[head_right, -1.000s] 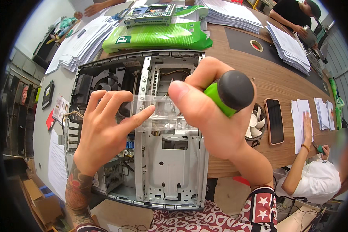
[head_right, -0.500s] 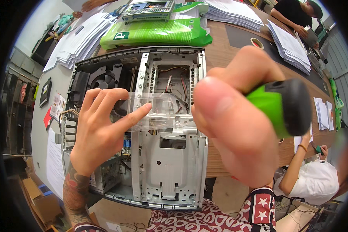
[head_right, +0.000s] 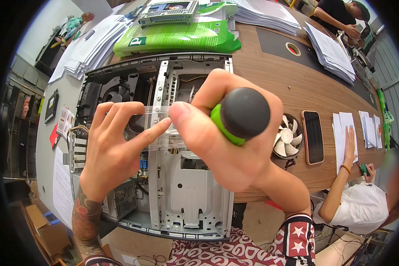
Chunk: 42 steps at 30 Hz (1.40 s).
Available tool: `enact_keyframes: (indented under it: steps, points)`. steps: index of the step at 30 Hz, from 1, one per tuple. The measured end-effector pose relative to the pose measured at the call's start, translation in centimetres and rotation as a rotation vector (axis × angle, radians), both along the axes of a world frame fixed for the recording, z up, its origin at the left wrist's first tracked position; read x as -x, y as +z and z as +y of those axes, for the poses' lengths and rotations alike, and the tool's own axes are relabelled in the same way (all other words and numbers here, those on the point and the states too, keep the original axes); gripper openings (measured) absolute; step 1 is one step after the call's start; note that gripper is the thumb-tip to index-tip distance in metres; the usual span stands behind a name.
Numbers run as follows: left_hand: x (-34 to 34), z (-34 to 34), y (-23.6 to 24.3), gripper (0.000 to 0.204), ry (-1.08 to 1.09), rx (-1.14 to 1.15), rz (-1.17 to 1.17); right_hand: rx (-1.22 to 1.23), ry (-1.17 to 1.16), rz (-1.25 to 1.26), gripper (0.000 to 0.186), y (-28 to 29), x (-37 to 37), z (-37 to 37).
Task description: The person uses a screwdriver to remove and replace components inside an open computer chassis, handling a clear plastic part and managing internal wires.
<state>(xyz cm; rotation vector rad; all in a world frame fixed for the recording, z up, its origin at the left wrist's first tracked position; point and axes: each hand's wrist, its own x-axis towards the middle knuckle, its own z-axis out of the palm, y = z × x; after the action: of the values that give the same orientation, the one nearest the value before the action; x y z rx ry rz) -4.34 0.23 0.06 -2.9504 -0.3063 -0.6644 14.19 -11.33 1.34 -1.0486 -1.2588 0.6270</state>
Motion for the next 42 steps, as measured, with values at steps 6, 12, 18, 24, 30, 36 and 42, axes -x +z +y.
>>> enact_keyframes:
  steps: [6, 12, 18, 24, 30, 36, 42]
  points:
    - [0.2, 0.1, -0.2, 0.053, -0.002, -0.016, 0.000, -0.020, -0.004, 0.118, 0.017, 1.7, 0.4, -0.7]
    - [0.2, 0.0, 0.0, 0.052, 0.006, -0.012, 0.003, 0.038, -0.032, 0.107, 0.022, 0.2, 0.8, 0.4]
    - [-0.2, 0.1, -0.2, 0.051, -0.012, -0.038, -0.014, 0.016, -0.072, 0.021, 0.020, 0.7, 0.0, -0.9]
    - [0.3, -0.1, -0.1, 0.051, 0.012, -0.016, -0.011, 0.064, -0.042, 0.038, 0.022, 0.1, 0.9, 0.2]
    - [0.0, 0.0, -0.3, 0.051, -0.001, -0.027, -0.010, -0.266, 0.212, 0.455, 0.023, 0.7, -0.2, -1.1]
    - [0.5, 0.0, -0.3, 0.051, 0.020, -0.016, -0.010, 0.077, -0.070, 0.061, 0.020, 0.5, 0.7, 0.2]
    - [-0.2, 0.0, -0.5, 0.051, -0.002, -0.031, -0.026, -0.031, 0.135, 0.159, 0.020, 1.2, -0.6, -0.6]
